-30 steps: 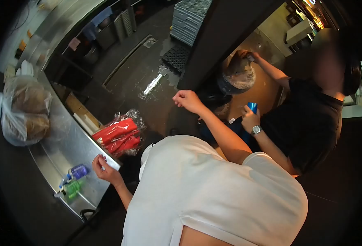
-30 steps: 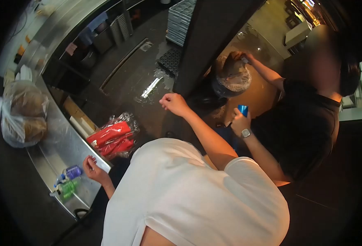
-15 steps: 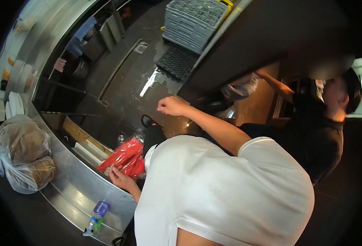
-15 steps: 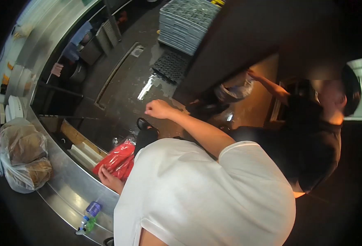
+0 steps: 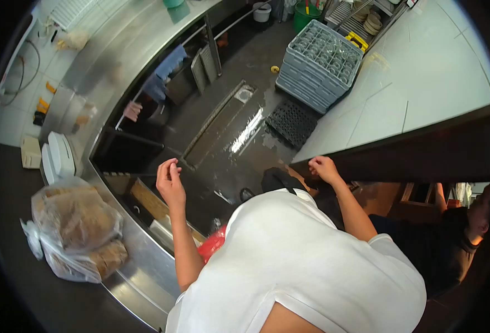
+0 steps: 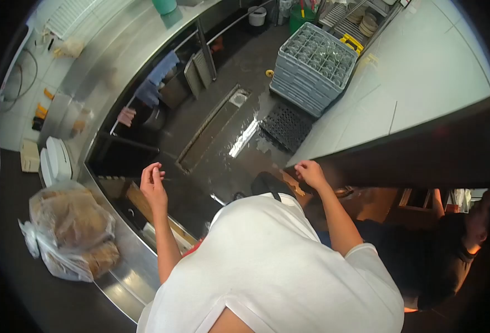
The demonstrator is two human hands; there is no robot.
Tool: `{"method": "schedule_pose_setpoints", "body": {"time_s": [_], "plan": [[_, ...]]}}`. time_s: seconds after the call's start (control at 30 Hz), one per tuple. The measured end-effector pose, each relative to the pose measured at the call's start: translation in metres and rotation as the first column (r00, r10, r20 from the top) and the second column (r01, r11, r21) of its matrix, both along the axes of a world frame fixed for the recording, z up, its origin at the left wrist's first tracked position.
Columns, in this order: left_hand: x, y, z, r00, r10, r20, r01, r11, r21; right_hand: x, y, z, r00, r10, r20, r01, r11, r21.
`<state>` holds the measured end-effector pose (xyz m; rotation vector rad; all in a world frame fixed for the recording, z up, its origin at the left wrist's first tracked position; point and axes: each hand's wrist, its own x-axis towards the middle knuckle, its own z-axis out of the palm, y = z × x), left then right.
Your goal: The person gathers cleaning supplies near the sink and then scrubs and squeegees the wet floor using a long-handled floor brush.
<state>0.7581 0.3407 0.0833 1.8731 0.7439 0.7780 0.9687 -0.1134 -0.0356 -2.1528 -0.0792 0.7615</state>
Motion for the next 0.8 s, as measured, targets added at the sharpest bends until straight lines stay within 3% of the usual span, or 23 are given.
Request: {"method": "schedule_pose_setpoints", "body": {"time_s": [0.13,0.23,0.3,0.6,0.7,0.8], "plan": [[0.077,0.026,-0.003,0.995,-0.087,-0.038,0.088,0.995,0.037,0.038,0.014,-0.023,0.983,-0.157,-0.093,0.168,0.978,0.123],[0.112,0.037,-0.008,0.995,-0.062,-0.084,0.072,0.99,0.118,0.079,0.042,-0.037,0.974,-0.169,-0.149,0.197,0.961,0.194],[0.121,0.047,-0.02,0.988,0.003,-0.155,0.008,0.997,0.071,0.116,0.069,-0.041,0.971,-0.167,-0.173,0.209,0.941,0.265],[0.12,0.081,-0.093,0.927,0.173,-0.333,-0.2,0.979,-0.048,0.304,0.216,-0.03,1.0,0.02,-0.02,-0.014,0.961,0.277],[0.129,0.099,-0.123,0.9,0.217,-0.379,-0.285,0.949,-0.133,0.352,0.253,-0.036,0.991,0.113,0.077,-0.126,0.972,0.199],[0.175,0.125,-0.143,0.887,0.183,-0.423,-0.312,0.914,-0.258,0.39,0.265,-0.054,0.954,0.241,0.181,-0.244,0.97,-0.007]]}}
